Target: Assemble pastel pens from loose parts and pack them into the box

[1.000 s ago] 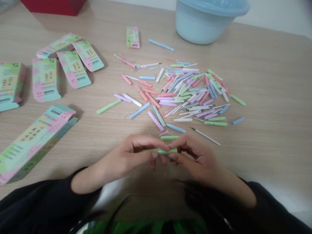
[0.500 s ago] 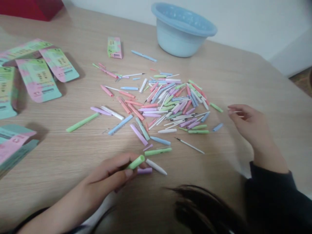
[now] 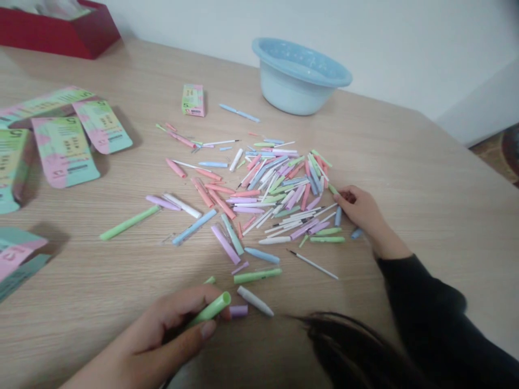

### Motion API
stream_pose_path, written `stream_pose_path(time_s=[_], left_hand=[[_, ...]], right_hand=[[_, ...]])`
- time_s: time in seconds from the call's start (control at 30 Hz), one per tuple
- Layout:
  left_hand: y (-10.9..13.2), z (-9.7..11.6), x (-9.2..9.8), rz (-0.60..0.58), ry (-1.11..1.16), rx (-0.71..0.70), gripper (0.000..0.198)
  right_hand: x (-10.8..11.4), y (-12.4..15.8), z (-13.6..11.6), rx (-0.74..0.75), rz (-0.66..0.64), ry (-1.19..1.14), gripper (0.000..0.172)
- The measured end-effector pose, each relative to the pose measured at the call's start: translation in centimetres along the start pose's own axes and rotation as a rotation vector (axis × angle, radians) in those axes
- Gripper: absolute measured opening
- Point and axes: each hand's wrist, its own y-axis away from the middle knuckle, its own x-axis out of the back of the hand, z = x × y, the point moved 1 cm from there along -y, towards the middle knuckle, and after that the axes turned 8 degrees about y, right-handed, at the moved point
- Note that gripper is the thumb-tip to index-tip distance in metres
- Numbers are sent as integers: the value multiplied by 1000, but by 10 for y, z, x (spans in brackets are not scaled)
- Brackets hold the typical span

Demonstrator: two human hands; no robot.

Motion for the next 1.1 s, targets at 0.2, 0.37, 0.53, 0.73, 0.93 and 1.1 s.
stream_pose_path(time_s=[0.2, 0.37, 0.53, 0.73, 0.93, 1.1], left_hand=[[-4, 2, -3, 9, -101, 3, 30], [-8, 14, -5, -25, -117, -47, 26], [-12, 30, -10, -13, -112, -72, 23], [-14, 40, -13, 50, 20, 8, 38], [-13, 41, -12, 4, 53, -5, 34], [-12, 40, -3, 10, -170, -98, 34]], right_hand=[[-11, -2, -8, 38, 50, -18, 26], [-7, 2, -11, 48, 184, -49, 30], [16, 12, -16, 69, 345, -65, 24], [34, 40, -33, 280, 158, -87, 10], [47, 78, -54, 380, 17, -85, 8], [57, 117, -77, 388, -126, -93, 6]])
